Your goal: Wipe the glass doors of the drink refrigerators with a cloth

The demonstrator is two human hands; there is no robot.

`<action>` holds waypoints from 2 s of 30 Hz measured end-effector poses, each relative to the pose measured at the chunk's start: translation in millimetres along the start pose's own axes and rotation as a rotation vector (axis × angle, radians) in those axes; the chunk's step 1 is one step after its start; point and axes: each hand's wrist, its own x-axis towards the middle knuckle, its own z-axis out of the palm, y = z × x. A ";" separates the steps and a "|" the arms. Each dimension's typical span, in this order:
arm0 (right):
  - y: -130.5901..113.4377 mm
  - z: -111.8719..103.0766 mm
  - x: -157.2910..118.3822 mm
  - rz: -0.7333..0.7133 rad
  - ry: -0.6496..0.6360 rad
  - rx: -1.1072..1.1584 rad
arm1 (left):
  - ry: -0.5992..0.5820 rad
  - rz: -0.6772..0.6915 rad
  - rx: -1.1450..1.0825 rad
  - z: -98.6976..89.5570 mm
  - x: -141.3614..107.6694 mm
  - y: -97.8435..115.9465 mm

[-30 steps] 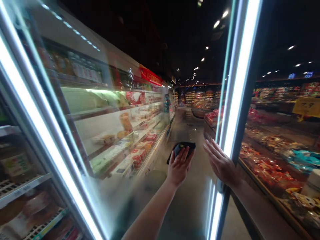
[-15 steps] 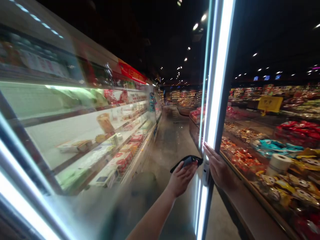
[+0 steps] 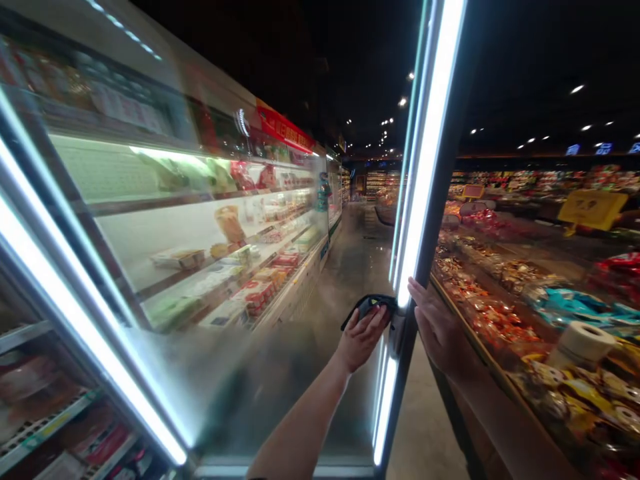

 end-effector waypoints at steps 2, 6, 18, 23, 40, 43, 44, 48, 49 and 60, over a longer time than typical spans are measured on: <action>3.3 -4.5 -3.2 -0.020 -0.030 0.016 | -0.040 0.033 -0.016 -1.4 0.2 -2.2; 6.0 -8.9 0.3 -0.055 -0.032 0.053 | -0.073 -0.135 -0.018 -7.0 41.7 -11.8; 13.4 -7.1 -6.2 -0.082 -0.028 0.160 | 0.040 -0.122 -0.068 4.8 3.0 13.9; 20.3 7.1 -2.2 -0.037 0.007 0.207 | 0.029 -0.201 -0.034 7.1 22.8 9.1; 13.3 32.2 -12.7 0.002 0.065 0.236 | -0.014 -0.322 0.001 14.4 -26.1 33.4; 7.6 43.3 -20.6 -0.039 0.022 0.224 | -0.053 -0.162 -0.049 16.5 -52.0 44.1; 6.0 46.6 -22.2 -0.056 0.010 0.218 | -0.076 -0.116 -0.063 15.5 -57.5 42.0; 1.9 54.5 -25.3 -0.086 0.002 0.217 | -0.146 -0.219 -0.015 4.0 -68.0 9.0; 1.3 55.4 -26.6 -0.085 0.001 0.222 | -0.149 -0.310 0.027 0.6 -73.8 0.4; -6.7 94.1 -42.1 -0.136 -0.134 0.273 | -0.280 -0.324 0.069 -21.8 -132.3 -22.6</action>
